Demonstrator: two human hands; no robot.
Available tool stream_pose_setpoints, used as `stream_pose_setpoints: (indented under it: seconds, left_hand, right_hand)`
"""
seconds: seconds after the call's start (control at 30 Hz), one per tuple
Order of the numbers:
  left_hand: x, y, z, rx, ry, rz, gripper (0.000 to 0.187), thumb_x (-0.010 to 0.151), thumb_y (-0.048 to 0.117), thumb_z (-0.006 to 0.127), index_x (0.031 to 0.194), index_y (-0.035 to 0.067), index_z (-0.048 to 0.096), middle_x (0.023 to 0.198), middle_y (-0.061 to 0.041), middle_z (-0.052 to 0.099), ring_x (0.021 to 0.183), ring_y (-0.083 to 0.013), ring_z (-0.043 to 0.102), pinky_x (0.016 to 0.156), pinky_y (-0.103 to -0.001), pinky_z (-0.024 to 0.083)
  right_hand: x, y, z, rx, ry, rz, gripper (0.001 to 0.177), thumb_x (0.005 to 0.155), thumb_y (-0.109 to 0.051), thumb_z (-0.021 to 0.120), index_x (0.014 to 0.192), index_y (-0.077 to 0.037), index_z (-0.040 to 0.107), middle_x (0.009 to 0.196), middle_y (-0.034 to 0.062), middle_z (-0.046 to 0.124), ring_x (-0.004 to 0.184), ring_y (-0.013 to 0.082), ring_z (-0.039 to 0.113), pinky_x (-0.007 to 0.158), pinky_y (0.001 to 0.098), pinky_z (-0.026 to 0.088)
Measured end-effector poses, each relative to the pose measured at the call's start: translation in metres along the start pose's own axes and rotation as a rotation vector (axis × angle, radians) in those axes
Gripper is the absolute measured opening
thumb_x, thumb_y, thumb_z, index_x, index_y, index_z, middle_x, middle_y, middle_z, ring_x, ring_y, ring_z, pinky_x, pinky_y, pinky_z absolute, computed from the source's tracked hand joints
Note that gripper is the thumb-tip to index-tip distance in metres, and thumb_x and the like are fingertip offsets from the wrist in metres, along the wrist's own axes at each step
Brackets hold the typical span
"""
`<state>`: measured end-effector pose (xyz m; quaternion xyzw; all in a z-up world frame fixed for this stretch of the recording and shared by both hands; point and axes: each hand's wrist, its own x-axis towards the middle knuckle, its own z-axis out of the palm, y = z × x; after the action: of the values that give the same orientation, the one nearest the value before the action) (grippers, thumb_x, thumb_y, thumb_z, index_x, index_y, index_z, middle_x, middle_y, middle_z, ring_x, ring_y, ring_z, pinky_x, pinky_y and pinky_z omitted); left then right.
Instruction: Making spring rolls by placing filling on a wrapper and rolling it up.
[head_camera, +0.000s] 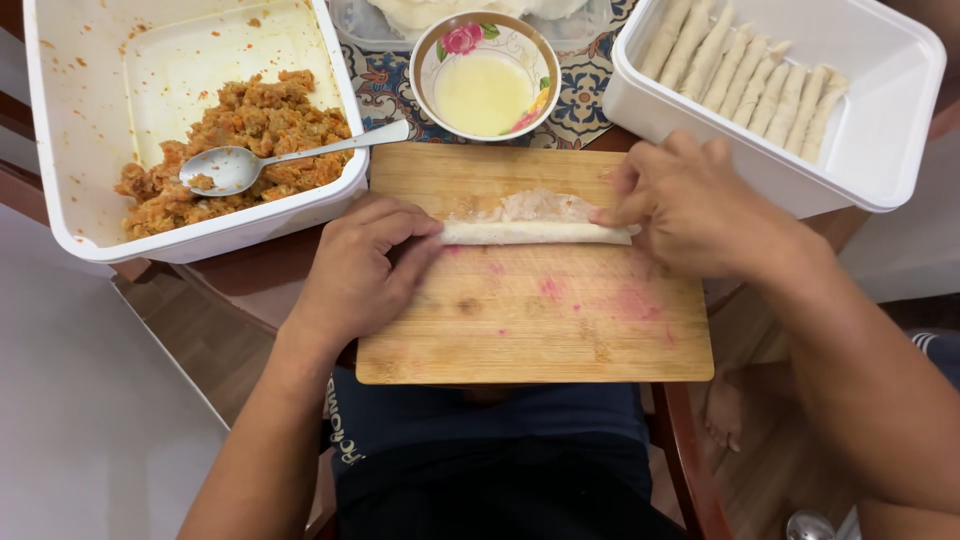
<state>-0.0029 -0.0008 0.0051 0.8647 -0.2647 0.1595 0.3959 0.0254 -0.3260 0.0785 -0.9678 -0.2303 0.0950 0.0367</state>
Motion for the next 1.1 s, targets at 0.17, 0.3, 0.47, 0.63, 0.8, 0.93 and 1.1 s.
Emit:
stream_pose_setpoints:
  seconds: [0.17,0.3,0.47,0.63,0.8,0.93,1.1]
  left_hand:
    - [0.011,0.017,-0.010,0.045,-0.128,-0.038,0.022,0.081,0.016,0.082,0.096,0.005,0.072,0.100,-0.012,0.068,0.089,-0.0317,0.066,0.078,-0.041,0.054]
    - [0.013,0.004,-0.007,0.077,-0.182,-0.016,0.021,0.084,0.016,0.078,0.100,0.005,0.069,0.101,-0.012,0.066,0.094,-0.0333,0.065,0.082,-0.042,0.052]
    - [0.018,-0.002,-0.006,0.167,-0.232,0.087,0.020,0.092,0.014,0.068,0.108,0.003,0.065,0.101,-0.013,0.065,0.099,-0.0361,0.063,0.086,-0.045,0.050]
    - [0.025,0.001,-0.006,0.182,-0.284,0.015,0.016,0.095,0.015,0.064,0.107,0.004,0.067,0.100,-0.014,0.064,0.097,-0.0358,0.063,0.085,-0.045,0.050]
    - [0.025,-0.006,-0.001,0.203,-0.227,0.038,0.013,0.093,0.011,0.064,0.102,0.004,0.069,0.103,-0.015,0.063,0.098,-0.0349,0.063,0.087,-0.043,0.051]
    - [0.026,-0.007,-0.002,0.252,-0.254,0.088,0.019,0.087,0.006,0.065,0.104,0.004,0.071,0.104,-0.014,0.063,0.102,-0.0331,0.063,0.090,-0.041,0.051]
    - [0.033,0.002,-0.007,0.261,-0.271,0.151,0.032,0.083,0.009,0.068,0.114,0.001,0.069,0.102,-0.014,0.064,0.100,-0.0341,0.061,0.088,-0.042,0.050]
  right_hand:
    - [-0.001,0.015,0.027,0.304,0.069,-0.098,0.036,0.086,-0.029,0.077,0.121,-0.021,0.077,0.118,0.0028,0.060,0.104,0.0212,0.056,0.089,0.0327,0.046]
    - [0.000,0.007,0.045,0.157,0.250,-0.385,0.038,0.081,-0.027,0.080,0.115,-0.012,0.076,0.104,0.0056,0.067,0.104,0.0259,0.059,0.097,0.0426,0.037]
    - [-0.002,0.011,0.049,0.274,0.323,-0.273,0.026,0.085,-0.023,0.080,0.106,-0.010,0.073,0.095,0.0018,0.072,0.090,0.0190,0.064,0.093,0.0373,0.039]
    - [0.002,0.013,0.045,0.245,0.324,-0.306,0.014,0.085,-0.021,0.080,0.096,-0.014,0.077,0.092,-0.0003,0.071,0.089,0.0190,0.064,0.089,0.0379,0.038]
    - [0.004,0.016,0.045,0.274,0.364,-0.333,0.018,0.084,-0.019,0.079,0.102,-0.014,0.079,0.102,0.0063,0.064,0.097,0.0238,0.059,0.092,0.0379,0.040]
    - [0.002,0.014,0.042,0.219,0.337,-0.339,0.030,0.080,-0.024,0.081,0.108,-0.014,0.080,0.099,0.0064,0.062,0.098,0.0261,0.058,0.092,0.0412,0.040]
    - [0.004,0.017,0.044,0.193,0.354,-0.358,0.029,0.083,-0.022,0.079,0.112,-0.015,0.078,0.100,0.0054,0.064,0.101,0.0262,0.060,0.095,0.0422,0.039]
